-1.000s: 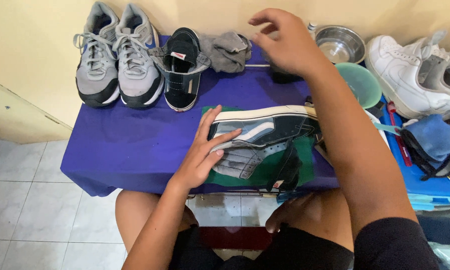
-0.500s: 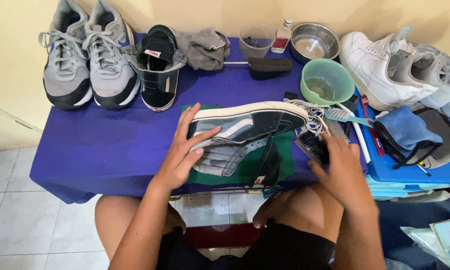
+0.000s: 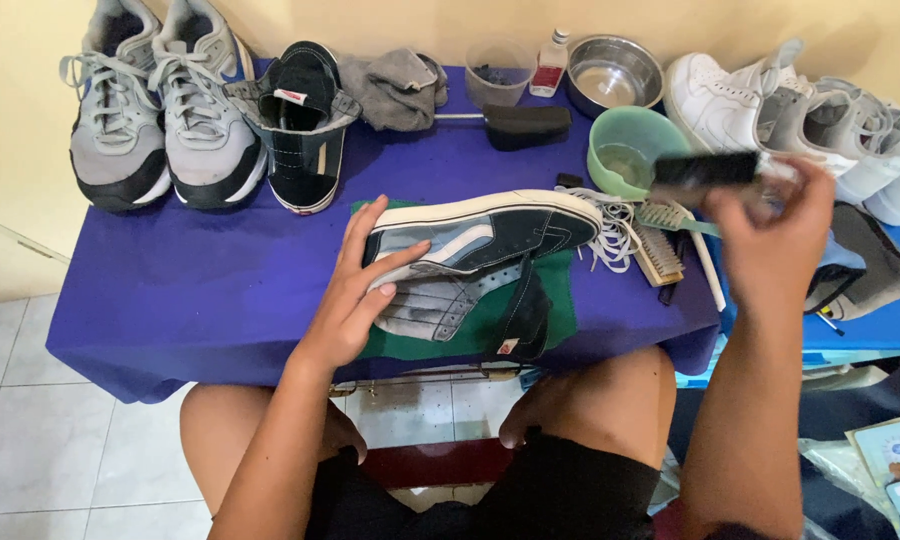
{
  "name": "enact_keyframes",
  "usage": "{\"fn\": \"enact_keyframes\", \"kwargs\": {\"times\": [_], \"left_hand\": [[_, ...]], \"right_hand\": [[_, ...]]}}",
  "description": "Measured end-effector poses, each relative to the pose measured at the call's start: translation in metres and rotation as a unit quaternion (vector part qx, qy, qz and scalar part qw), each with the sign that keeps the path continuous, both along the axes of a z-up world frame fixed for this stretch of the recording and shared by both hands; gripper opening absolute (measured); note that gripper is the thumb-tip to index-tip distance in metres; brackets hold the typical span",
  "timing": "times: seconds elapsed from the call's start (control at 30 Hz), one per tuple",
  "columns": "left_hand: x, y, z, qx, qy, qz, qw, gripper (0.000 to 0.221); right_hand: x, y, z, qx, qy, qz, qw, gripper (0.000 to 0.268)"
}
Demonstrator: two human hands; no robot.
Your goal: Cleaning a sneaker using a brush, cloth, and cleaning solution on a repair bench.
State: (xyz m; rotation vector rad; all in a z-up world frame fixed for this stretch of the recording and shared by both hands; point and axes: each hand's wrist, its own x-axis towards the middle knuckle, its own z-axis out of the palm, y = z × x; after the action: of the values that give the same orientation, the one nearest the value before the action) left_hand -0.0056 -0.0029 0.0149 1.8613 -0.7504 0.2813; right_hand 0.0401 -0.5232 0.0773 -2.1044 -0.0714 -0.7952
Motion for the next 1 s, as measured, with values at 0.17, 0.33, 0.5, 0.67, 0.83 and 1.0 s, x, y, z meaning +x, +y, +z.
{"fn": "enact_keyframes", "kwargs": {"times": [0.17, 0.33, 0.5, 0.67, 0.83, 1.0], "left_hand": [[-0.001, -0.001, 0.000, -0.004, 0.000, 0.000, 1.000, 0.055], [0.000, 0.000, -0.002, 0.002, -0.008, 0.005, 1.000, 0.056], [0.000, 0.000, -0.006, 0.003, -0.005, 0.011, 1.000, 0.054], [0.003, 0.001, -0.005, 0.006, -0.019, 0.009, 1.000, 0.055], [-0.002, -0.001, -0.005, 0.004, -0.006, 0.013, 1.000, 0.055], [-0.001, -0.002, -0.005, 0.011, -0.014, 0.022, 1.000, 0.053]], "right_hand": [[0.106, -0.022, 0.019, -0.104, -0.010, -0.009, 0.994, 0.054], [0.169, -0.027, -0.005, -0.315, 0.108, 0.001, 0.943, 0.057], [0.194, -0.010, -0.037, -0.423, 0.243, -0.029, 0.872, 0.048], [0.189, 0.003, -0.032, -0.367, 0.248, 0.015, 0.896, 0.048], [0.177, 0.009, -0.023, -0.429, 0.260, 0.003, 0.865, 0.035], [0.175, 0.001, -0.023, -0.416, 0.235, 0.012, 0.879, 0.038]]}}
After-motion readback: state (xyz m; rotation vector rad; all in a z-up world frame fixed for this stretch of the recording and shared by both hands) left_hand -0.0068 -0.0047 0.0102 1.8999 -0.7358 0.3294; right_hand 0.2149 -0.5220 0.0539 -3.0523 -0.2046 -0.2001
